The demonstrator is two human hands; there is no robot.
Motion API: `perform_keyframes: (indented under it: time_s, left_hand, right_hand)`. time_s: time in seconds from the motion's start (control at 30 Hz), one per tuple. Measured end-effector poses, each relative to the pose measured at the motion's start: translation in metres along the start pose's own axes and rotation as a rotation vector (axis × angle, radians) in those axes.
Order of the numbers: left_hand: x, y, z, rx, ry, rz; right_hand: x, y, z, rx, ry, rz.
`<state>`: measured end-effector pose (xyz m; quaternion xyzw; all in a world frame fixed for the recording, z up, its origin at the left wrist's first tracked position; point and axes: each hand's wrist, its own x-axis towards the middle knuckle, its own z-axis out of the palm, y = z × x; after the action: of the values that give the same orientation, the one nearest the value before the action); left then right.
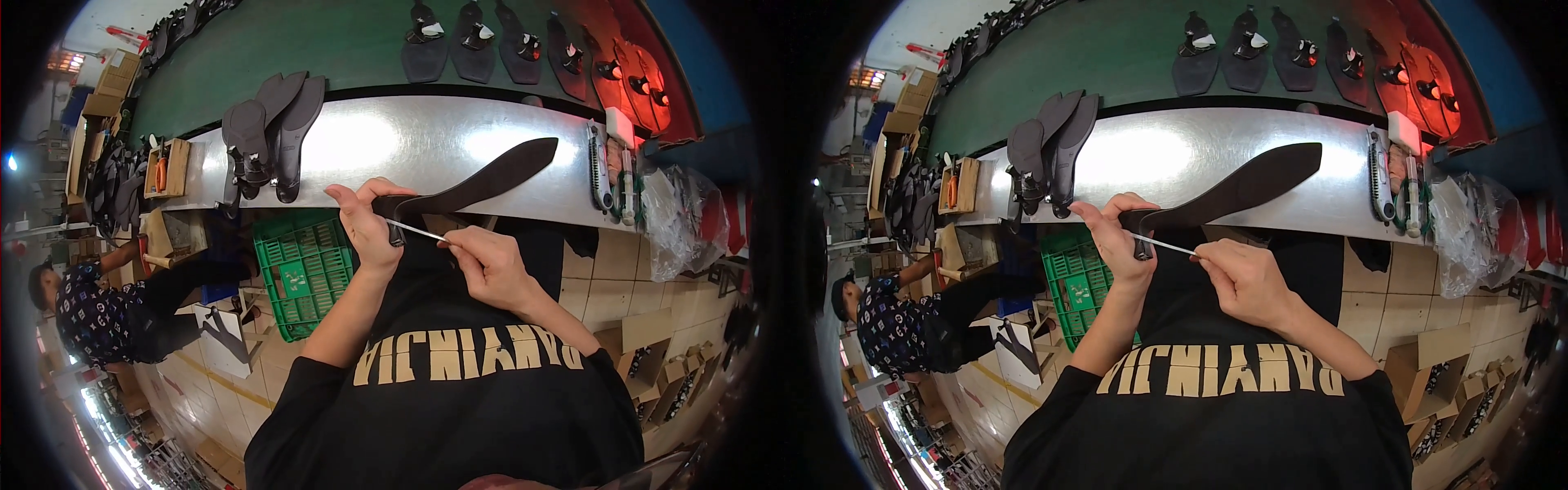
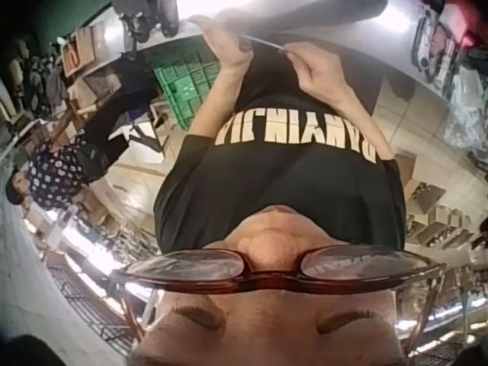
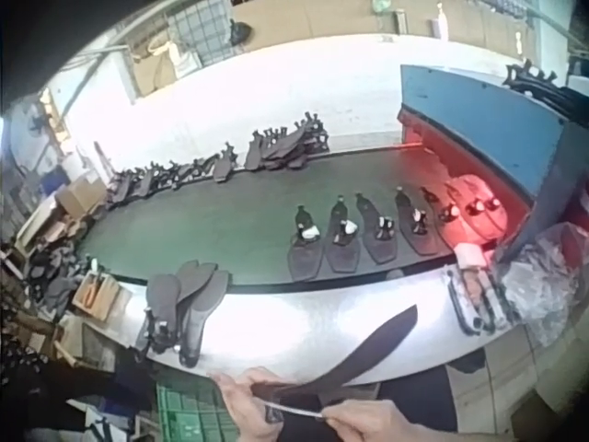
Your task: The recorder is assembling shoe components, specifically attaching and cleaning heel pieces and outsoles.
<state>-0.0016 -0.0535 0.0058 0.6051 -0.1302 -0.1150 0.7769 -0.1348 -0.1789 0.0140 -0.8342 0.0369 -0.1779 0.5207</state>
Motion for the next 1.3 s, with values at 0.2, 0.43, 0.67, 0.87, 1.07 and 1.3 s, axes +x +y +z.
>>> perform_keyframes:
  time_s: [0.2,0.43,0.67,0.87,1.07,1.3]
  left_hand:
    - [0.012,-0.001,-0.007,-0.612,0.006,-0.587]
    - [0.001,-0.014,0.018,-1.039,0.090,-0.827]
    - [0.024,-0.029,0.010,-1.078,0.037,-0.772]
    - [0.077,0.022,-0.040,-0.834,0.248,-0.554]
    - [0.164,0.052,-0.171,-0.218,0.390,-0.006]
    - [0.178,0.027,-0.308,0.840,0.631,0.110]
  right_hand:
    - [0.000,-0.010,-0.004,-0.012,-0.022,-0.095]
    - [0.002,0.010,0.012,-0.078,0.093,-0.008]
    - [-0.006,-0.003,0.022,-0.033,-0.134,-0.104]
    - [0.011,-0.006,0.000,-0.024,0.026,0.049]
    - [0.004,0.028,-0.027,-0.048,0.137,0.165]
    - [0.012,0.050,-0.066,-0.289,0.326,0.151]
